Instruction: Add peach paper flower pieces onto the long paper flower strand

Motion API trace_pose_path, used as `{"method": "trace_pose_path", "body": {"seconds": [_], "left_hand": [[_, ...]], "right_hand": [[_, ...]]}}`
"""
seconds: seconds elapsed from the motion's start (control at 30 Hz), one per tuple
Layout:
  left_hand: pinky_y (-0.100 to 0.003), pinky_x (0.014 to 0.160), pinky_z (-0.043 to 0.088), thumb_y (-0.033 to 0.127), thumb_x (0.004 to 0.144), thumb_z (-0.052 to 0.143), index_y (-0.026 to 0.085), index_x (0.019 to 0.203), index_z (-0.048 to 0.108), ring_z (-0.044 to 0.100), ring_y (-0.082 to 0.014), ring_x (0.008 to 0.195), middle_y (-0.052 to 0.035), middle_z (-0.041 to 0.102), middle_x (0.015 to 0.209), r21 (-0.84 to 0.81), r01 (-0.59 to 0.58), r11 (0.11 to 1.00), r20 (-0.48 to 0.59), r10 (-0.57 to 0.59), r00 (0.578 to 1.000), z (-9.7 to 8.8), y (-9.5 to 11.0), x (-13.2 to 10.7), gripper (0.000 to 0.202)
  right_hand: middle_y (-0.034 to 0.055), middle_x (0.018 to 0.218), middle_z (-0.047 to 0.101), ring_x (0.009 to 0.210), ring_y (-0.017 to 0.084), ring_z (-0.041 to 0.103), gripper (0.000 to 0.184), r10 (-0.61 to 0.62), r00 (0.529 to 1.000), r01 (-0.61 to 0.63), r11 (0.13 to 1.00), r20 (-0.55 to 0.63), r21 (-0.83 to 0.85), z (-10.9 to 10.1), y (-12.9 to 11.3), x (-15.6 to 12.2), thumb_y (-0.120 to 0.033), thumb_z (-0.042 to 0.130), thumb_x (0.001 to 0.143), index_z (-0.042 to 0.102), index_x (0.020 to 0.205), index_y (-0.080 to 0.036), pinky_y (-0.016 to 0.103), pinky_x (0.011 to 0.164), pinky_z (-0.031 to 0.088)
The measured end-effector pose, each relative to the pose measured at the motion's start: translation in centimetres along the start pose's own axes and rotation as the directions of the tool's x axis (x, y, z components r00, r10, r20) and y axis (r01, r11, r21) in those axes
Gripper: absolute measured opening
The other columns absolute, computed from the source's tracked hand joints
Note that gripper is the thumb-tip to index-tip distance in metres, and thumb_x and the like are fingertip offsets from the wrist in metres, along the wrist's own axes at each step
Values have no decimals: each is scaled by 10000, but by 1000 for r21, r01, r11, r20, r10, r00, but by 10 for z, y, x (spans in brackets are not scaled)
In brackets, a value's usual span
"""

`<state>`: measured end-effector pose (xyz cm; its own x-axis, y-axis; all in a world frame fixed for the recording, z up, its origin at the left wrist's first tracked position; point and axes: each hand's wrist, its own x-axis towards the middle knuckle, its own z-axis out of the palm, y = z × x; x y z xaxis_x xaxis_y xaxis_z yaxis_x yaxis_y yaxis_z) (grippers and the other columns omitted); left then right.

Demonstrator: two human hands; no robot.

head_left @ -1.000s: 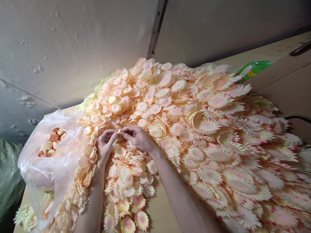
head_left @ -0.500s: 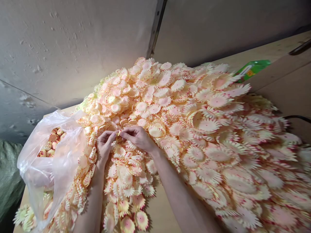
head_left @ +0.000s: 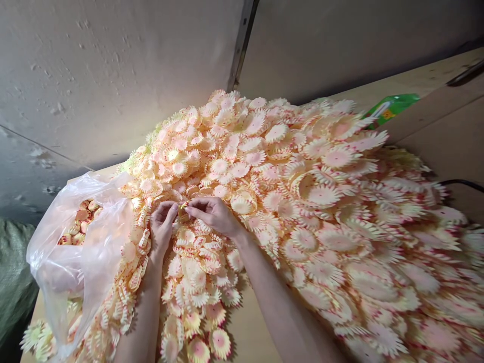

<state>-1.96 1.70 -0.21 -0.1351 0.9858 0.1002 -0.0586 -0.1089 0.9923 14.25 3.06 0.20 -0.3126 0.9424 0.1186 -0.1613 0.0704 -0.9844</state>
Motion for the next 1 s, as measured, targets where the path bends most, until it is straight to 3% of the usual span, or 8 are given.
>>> {"method": "trace_pose_path", "body": {"seconds": [0.1, 0.23, 0.4, 0.47, 0.6, 0.73, 0.9, 1.0], "left_hand": [[-170, 531, 408, 385, 793, 704, 195, 928, 617, 477, -63, 511, 58, 547, 608, -19, -9, 1000, -43, 8, 999, 2, -2, 1, 250], [-179, 605, 455, 359, 803, 692, 187, 864, 631, 576, -87, 635, 10, 640, 747, 44, -88, 995, -44, 90, 995, 1, -3, 1, 192], [-257, 741, 525, 387, 762, 737, 185, 988, 668, 682, -155, 781, -49, 730, 864, -43, 34, 998, 52, -32, 998, 1, 2, -1, 310], [-265, 771, 523, 376, 704, 789, 165, 951, 694, 686, -160, 794, -59, 740, 867, -29, 50, 998, 47, -49, 998, 2, 2, -1, 338], [-213, 655, 473, 424, 724, 760, 143, 790, 695, 600, -98, 639, -12, 685, 712, 18, 62, 998, -57, -61, 997, 3, -3, 1, 296], [-186, 550, 388, 448, 771, 712, 144, 764, 660, 484, -68, 554, 34, 568, 603, 64, 48, 997, -66, -44, 997, 2, -9, 3, 308], [-188, 552, 401, 465, 775, 698, 153, 807, 648, 496, -78, 570, 27, 580, 645, 15, 36, 999, -140, -34, 990, 3, -10, 5, 317], [-194, 567, 421, 460, 782, 688, 155, 800, 654, 522, -88, 591, 16, 607, 673, 33, 8, 999, -122, -4, 993, 4, -10, 6, 307]], "right_hand": [[7, 717, 628, 675, 126, 548, 196, -1, 1000, 2, 999, 27, -38, -1, -1, 0, -353, 675, 806, 688, 775, -160, 259, 662, 440], [-1, 714, 613, 679, 126, 546, 192, 6, 1000, -5, 999, 25, -49, -1, -1, 0, -350, 667, 800, 663, 762, -162, 259, 671, 440], [17, 763, 641, 707, 139, 564, 198, 13, 1000, -12, 999, 18, -49, 0, -2, 0, -359, 658, 804, 685, 817, -163, 273, 684, 449], [19, 765, 637, 709, 142, 563, 195, 9, 1000, -7, 998, 24, -61, 1, -2, 0, -357, 652, 805, 681, 822, -164, 276, 680, 449], [14, 735, 619, 683, 134, 536, 199, -8, 998, 16, 989, 58, -145, 1, -4, 0, -351, 631, 822, 676, 795, -159, 274, 666, 436], [12, 725, 625, 675, 129, 531, 191, 9, 998, 2, 985, 61, -172, 0, -6, -1, -344, 648, 796, 666, 760, -157, 267, 656, 432], [3, 665, 611, 622, 118, 519, 170, 51, 991, -30, 986, 122, -162, -1, -9, -3, -315, 685, 731, 654, 687, -154, 251, 603, 411], [-4, 626, 601, 587, 108, 505, 142, 55, 987, -29, 985, 150, -171, -2, -10, -5, -276, 679, 708, 643, 649, -152, 244, 582, 399]]}}
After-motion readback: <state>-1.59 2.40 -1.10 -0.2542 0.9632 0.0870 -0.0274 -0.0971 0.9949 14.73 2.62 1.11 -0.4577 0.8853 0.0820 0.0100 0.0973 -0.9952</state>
